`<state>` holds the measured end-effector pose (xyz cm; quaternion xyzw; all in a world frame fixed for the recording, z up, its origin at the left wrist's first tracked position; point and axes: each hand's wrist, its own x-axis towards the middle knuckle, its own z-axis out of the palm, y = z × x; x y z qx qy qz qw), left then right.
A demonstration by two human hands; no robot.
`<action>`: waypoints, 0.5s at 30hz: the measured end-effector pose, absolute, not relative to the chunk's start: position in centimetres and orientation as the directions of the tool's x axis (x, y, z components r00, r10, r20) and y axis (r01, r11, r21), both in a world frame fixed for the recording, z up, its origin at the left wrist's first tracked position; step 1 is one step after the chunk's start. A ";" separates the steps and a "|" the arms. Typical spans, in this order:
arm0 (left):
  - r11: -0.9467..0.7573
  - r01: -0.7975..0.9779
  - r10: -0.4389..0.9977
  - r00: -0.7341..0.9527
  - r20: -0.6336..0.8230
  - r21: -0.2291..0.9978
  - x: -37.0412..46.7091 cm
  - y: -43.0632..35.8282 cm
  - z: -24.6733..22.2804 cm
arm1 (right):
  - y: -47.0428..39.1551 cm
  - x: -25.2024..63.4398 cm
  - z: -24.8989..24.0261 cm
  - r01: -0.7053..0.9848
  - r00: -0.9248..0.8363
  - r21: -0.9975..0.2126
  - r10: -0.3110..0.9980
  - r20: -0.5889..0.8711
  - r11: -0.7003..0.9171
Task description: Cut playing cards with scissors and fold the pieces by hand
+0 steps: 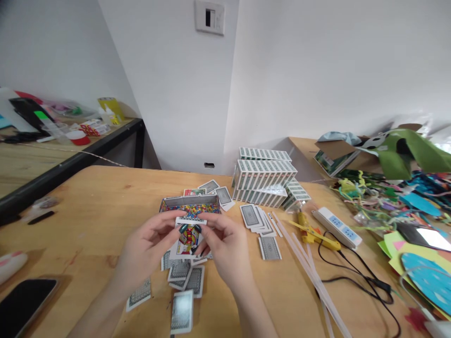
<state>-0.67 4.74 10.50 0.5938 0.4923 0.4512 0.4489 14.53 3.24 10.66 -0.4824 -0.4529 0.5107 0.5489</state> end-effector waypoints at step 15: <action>-0.237 0.191 0.971 0.082 0.225 0.953 -1.0 5.0 9.8 | 3.5 15.3 9.8 0.190 0.087 -0.970 0.982 0.168 0.149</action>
